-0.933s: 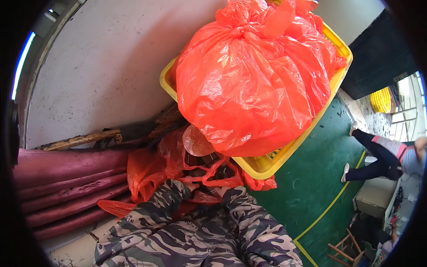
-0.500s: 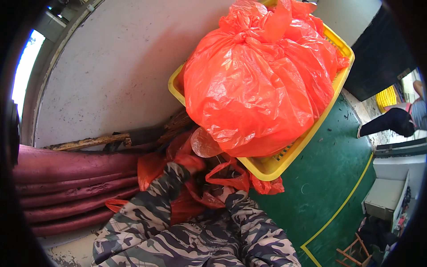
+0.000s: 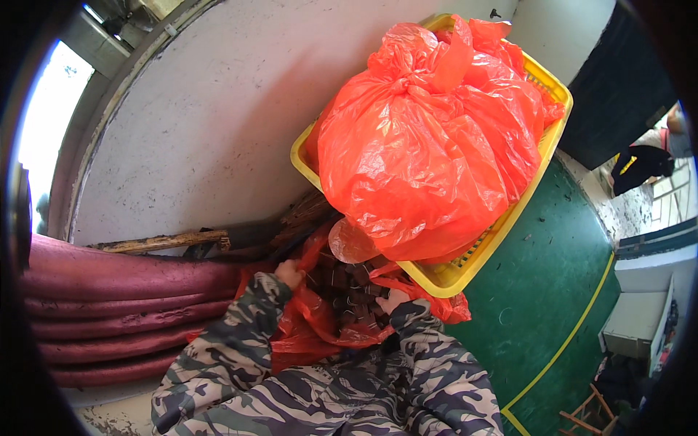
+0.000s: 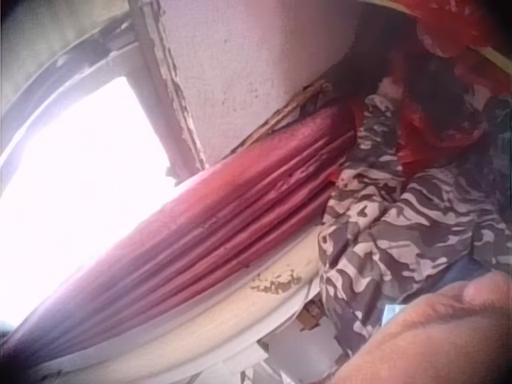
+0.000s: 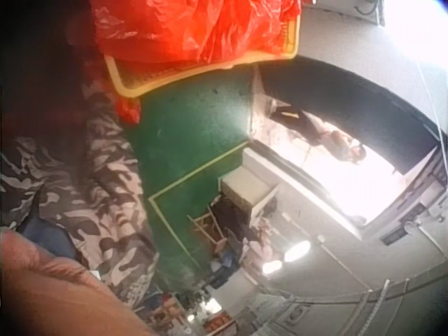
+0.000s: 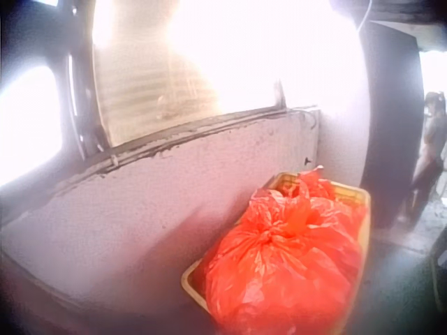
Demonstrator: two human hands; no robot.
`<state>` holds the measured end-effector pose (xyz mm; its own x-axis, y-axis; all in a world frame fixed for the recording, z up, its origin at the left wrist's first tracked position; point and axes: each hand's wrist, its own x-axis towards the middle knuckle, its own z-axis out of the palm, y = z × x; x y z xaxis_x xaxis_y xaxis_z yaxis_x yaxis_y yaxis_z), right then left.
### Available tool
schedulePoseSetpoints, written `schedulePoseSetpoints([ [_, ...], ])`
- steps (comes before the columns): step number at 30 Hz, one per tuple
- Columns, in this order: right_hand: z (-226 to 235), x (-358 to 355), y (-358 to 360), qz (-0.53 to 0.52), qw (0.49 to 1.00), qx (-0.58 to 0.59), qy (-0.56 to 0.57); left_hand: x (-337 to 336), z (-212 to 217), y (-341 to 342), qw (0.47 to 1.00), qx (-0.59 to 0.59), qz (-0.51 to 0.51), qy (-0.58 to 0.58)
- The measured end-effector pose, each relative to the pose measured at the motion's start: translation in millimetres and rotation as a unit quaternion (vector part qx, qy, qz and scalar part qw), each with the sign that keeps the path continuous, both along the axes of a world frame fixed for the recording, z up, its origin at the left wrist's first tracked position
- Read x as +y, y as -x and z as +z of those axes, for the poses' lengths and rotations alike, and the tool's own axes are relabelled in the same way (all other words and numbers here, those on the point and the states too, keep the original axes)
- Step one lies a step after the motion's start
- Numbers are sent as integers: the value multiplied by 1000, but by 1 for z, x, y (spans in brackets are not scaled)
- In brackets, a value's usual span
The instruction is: The person retrieves bundles of leather pieces from a bag and carries them to a workbench. They remove rubber bands from the bundles and feed the pieces individually through a machine by hand.
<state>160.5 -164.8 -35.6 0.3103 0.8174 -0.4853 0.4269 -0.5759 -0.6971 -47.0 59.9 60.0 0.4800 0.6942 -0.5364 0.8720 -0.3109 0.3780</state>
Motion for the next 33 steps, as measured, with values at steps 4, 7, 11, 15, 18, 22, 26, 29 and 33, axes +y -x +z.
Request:
schedulePoseSetpoints([
  [4,5,-4,-7,-36,994,-49,-87,-26,69,9,991,-99,-73,52],
  [7,14,-6,-5,-31,993,28,107,-5,55,38,988,-144,22,50],
  [11,12,-3,4,54,994,-43,88,10,53,26,998,33,17,-49],
  [15,0,-9,13,27,997,-70,36,-24,54,-31,882,-140,-208,-398],
  [18,-8,-23,32,73,991,-78,77,-61,34,-64,957,-153,-229,-94],
  [22,-1,-32,51,-5,1000,1,6,-32,6,-58,952,196,-194,135],
  [26,4,-26,57,28,999,21,36,-6,-27,-28,989,91,-99,64],
  [29,1,-22,59,13,988,68,140,-15,-56,0,1000,2,-20,7],
  [33,-8,-21,67,0,962,114,246,-13,-72,7,983,-158,91,15],
])
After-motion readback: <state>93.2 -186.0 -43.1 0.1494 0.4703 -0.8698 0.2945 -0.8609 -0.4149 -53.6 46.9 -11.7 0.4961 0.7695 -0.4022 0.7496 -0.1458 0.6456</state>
